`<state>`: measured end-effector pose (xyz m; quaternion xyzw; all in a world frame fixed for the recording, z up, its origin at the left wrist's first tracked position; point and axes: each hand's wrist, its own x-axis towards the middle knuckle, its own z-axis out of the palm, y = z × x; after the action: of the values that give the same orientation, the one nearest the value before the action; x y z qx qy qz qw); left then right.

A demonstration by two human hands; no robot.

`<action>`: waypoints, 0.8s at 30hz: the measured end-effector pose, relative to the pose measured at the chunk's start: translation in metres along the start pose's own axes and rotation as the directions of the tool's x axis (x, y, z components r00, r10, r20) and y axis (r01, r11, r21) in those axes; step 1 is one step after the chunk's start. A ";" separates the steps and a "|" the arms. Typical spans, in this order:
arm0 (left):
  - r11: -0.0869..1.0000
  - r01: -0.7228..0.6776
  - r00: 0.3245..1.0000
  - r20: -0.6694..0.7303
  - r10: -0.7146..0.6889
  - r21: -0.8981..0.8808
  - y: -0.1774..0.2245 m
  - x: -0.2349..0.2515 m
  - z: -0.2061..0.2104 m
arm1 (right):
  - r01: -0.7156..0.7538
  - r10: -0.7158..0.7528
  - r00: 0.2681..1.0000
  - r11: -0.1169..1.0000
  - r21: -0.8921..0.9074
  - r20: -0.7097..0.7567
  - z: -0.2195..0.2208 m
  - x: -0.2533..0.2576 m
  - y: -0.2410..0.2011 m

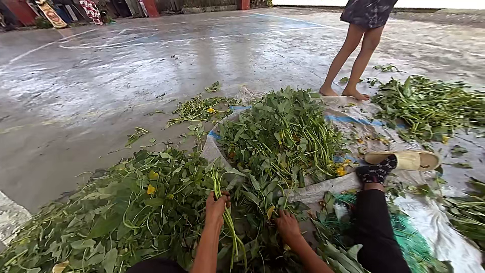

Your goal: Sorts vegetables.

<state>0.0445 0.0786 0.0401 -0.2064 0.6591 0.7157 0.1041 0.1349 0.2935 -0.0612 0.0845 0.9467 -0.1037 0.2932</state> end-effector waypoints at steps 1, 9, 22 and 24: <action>0.999 0.026 1.000 0.008 -0.026 -0.033 -0.001 0.001 0.000 | -0.005 0.007 0.999 0.998 0.066 -0.045 -0.006 -0.001 0.003; 0.998 -0.052 0.998 0.043 0.054 -0.045 -0.007 0.005 0.002 | 0.141 0.020 0.969 0.773 0.618 -0.245 -0.047 -0.033 -0.011; 0.914 -0.186 0.982 0.075 0.171 0.361 -0.015 0.010 -0.004 | -0.020 0.167 0.978 0.675 0.737 -0.126 0.024 -0.008 -0.029; 0.943 -0.146 0.988 0.094 0.123 0.298 -0.018 0.009 0.002 | 0.130 0.287 0.890 0.585 0.801 -0.354 0.006 -0.027 -0.040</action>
<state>0.0443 0.0818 0.0200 -0.1159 0.7696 0.6183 0.1096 0.1508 0.2506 -0.0446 0.2728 0.8305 -0.4856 0.0010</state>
